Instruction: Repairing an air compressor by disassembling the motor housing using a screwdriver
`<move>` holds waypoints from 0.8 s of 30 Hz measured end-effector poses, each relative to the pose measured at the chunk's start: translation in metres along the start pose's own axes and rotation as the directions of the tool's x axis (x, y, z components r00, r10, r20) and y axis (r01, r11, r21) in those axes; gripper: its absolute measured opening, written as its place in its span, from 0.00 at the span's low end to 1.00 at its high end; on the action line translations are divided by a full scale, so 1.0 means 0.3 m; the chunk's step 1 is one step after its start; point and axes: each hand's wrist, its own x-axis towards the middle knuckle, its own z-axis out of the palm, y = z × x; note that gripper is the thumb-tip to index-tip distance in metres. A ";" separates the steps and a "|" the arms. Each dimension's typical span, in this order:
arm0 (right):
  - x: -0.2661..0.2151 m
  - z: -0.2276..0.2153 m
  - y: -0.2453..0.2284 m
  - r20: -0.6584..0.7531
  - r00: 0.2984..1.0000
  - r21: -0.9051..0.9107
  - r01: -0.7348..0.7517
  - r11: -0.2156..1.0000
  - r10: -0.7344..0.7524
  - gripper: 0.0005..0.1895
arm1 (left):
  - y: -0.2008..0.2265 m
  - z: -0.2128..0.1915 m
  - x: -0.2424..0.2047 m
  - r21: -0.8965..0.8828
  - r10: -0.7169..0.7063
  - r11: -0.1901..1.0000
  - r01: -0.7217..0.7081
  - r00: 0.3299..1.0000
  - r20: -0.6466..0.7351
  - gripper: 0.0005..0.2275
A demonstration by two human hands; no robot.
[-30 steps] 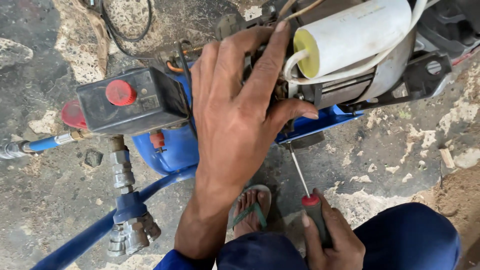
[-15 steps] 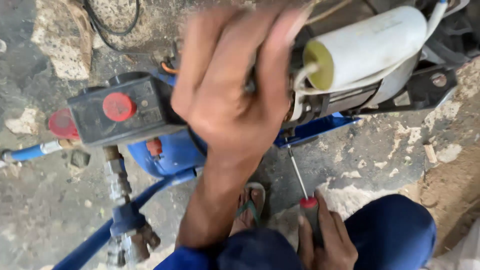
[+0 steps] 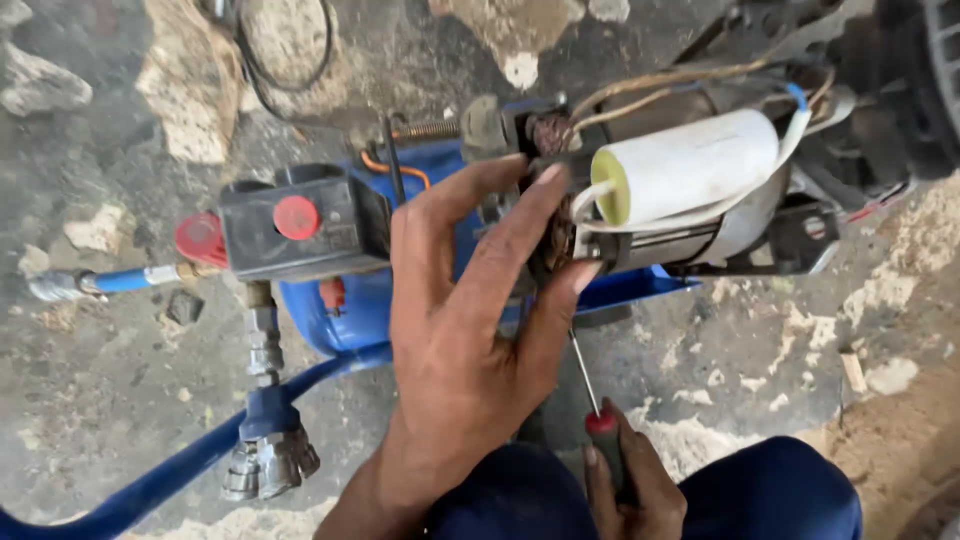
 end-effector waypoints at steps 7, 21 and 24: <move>0.003 -0.033 -0.030 0.013 0.996 -0.003 -0.084 0.996 0.084 0.23 | -0.121 0.058 -0.198 0.110 0.039 0.993 -0.039 0.999 0.001 0.29; -0.019 -0.005 -0.015 0.037 0.984 -0.005 -0.174 0.985 0.174 0.23 | -0.378 0.167 -0.187 -0.555 -0.290 0.752 0.355 0.935 0.205 0.51; -0.025 0.019 -0.015 -0.036 0.985 -0.009 -0.168 0.986 0.167 0.22 | -0.421 0.202 -0.181 -0.499 -0.222 0.820 0.279 0.960 0.171 0.51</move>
